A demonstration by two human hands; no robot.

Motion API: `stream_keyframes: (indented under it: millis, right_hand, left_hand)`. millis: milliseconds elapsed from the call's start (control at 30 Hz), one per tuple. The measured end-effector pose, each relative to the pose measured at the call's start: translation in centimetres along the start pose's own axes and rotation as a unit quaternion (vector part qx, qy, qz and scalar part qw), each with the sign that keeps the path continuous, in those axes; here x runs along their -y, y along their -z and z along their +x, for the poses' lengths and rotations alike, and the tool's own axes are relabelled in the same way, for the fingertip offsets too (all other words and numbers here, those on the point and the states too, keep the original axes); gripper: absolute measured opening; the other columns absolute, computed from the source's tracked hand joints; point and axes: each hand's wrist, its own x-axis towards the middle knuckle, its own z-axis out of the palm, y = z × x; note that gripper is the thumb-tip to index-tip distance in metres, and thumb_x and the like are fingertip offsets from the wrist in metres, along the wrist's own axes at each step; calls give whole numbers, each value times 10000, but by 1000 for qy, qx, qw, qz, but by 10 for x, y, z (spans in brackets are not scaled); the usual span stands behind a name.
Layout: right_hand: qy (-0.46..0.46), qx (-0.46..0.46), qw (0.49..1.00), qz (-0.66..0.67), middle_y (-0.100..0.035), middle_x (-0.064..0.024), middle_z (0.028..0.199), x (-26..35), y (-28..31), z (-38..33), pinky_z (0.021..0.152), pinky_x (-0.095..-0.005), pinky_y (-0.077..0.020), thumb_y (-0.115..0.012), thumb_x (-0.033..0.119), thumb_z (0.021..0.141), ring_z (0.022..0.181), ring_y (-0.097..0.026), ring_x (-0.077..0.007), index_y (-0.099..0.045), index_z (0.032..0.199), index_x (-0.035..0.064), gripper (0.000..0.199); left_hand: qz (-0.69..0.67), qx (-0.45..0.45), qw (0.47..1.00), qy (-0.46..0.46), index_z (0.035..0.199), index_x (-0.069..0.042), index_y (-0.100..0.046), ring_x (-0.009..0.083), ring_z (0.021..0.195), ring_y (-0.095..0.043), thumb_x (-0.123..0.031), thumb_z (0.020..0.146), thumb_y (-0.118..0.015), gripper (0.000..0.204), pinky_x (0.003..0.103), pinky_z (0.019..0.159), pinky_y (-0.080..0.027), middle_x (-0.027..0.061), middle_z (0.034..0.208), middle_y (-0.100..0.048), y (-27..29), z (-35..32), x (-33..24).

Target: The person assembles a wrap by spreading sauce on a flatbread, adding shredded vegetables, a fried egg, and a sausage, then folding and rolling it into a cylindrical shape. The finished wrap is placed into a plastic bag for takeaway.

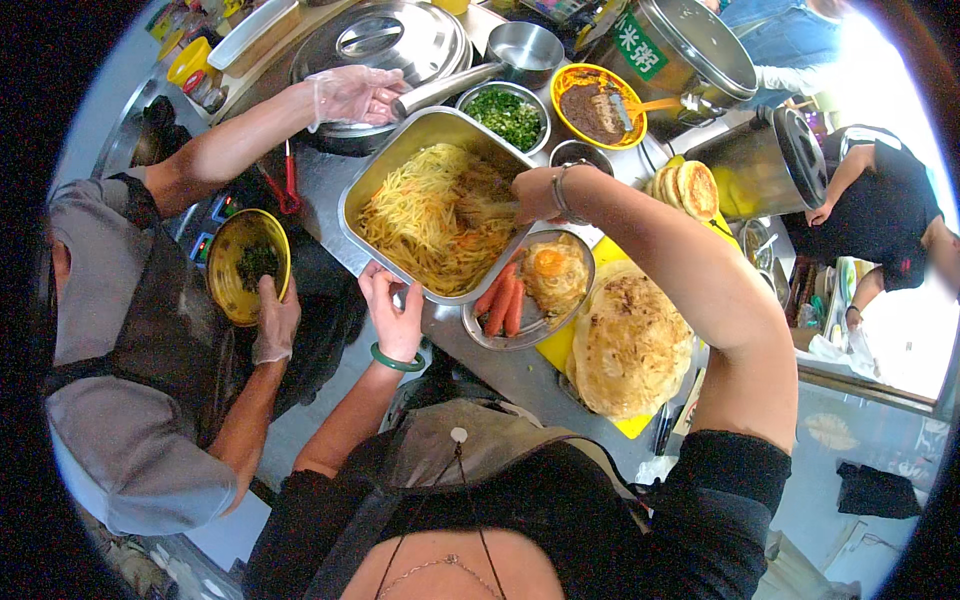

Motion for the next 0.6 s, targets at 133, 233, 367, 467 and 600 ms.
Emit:
stream_keyframes:
  millis: [133,233,367,467,600]
  right_hand:
    - [53,-64,994,68,-585,-79,671,-13,-21,13,444,-320,-490,-651,210,821,535,-594,-181,-566,978,25,257]
    - [61,-74,978,186,-560,-53,625,-21,-30,6,426,-290,-459,-680,180,817,496,-564,-142,-581,1019,33,269]
    - [102,-89,954,269,-562,-29,615,-35,-45,4,399,-265,-416,-653,122,853,469,-528,-106,-582,1120,32,291]
    - [146,-84,906,389,-578,-26,635,-44,-64,2,401,-253,-414,-654,132,873,482,-530,-94,-578,1157,39,308]
    - [182,-99,841,499,-585,-24,660,-48,-90,-1,403,-237,-413,-625,118,914,489,-528,-82,-566,1192,34,297]
  left_hand:
    - [-13,-10,1000,1,874,-25,-443,345,1106,-420,15,735,-687,283,403,977,-341,205,1158,-387,-3,-2,4]
    - [-5,-11,1000,1,869,-25,-456,351,1119,-417,2,738,-688,267,408,976,-341,211,1163,-393,-4,-3,5]
    - [8,-12,1000,-4,881,-25,-475,315,1081,-446,-5,755,-692,252,380,911,-390,200,1167,-401,-3,-3,10]
    - [-7,-12,1000,7,908,-26,-487,254,1019,-486,-19,767,-701,257,340,841,-430,180,1191,-407,-2,-3,8]
    - [9,-19,1000,1,941,-29,-498,194,968,-516,-28,782,-704,260,296,776,-471,161,1235,-412,-2,-4,9]
